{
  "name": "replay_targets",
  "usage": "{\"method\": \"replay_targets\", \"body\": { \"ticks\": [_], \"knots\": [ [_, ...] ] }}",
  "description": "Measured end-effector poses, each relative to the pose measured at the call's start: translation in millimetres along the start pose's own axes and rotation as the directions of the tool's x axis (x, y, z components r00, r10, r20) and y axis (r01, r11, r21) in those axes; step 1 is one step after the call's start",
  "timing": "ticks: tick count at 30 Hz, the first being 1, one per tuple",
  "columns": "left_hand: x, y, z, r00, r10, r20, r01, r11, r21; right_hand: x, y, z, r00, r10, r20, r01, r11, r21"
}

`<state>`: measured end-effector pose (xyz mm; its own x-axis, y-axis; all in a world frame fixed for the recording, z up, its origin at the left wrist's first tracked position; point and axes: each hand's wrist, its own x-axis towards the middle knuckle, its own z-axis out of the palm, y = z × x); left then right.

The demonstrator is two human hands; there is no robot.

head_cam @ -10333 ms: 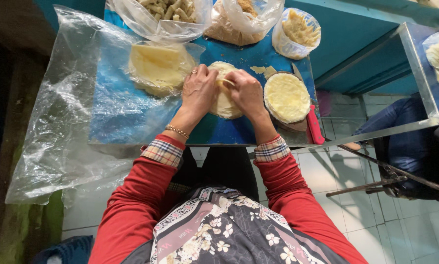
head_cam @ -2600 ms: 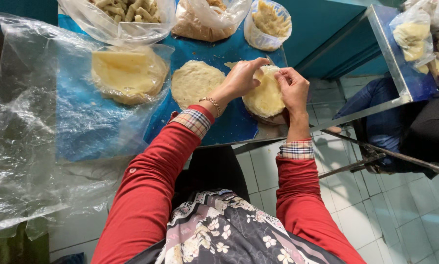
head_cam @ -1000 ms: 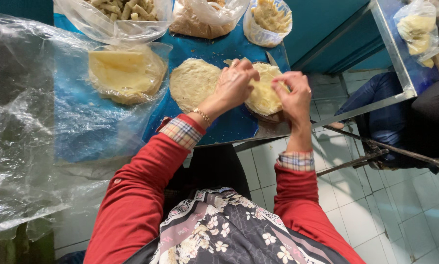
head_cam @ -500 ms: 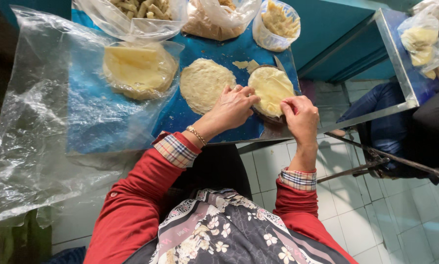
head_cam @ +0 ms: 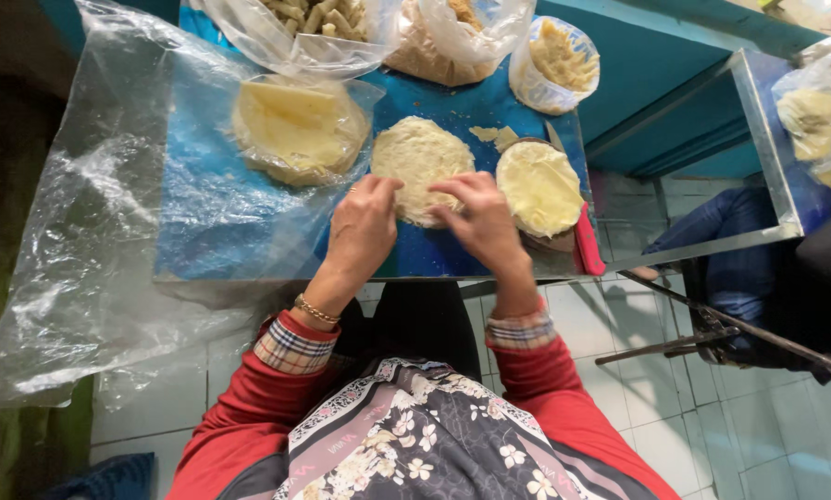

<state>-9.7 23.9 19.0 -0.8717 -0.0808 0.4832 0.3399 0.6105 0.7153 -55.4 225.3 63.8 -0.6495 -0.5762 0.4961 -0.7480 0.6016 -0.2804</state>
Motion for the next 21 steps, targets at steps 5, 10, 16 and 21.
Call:
{"method": "replay_targets", "body": {
  "ticks": [5,10,16,21],
  "knots": [
    [-5,-9,-7,0.999,0.004,-0.050,-0.009,0.995,-0.094,23,-8,19,0.943,0.304,0.135,-0.310,0.950,0.025],
    [-10,-6,-4,0.988,0.051,-0.142,-0.067,0.992,-0.106,19,-6,13,0.987,0.089,0.131,-0.084,0.995,-0.048],
    [-13,-6,-6,0.986,0.053,-0.156,-0.074,0.988,-0.137,21,7,2,0.976,0.100,0.191,-0.104,0.994,0.013],
    [-12,-8,-5,0.990,0.069,-0.122,-0.087,0.985,-0.147,22,22,-14,0.962,0.054,0.269,-0.073,0.995,0.062]
  ]
}}
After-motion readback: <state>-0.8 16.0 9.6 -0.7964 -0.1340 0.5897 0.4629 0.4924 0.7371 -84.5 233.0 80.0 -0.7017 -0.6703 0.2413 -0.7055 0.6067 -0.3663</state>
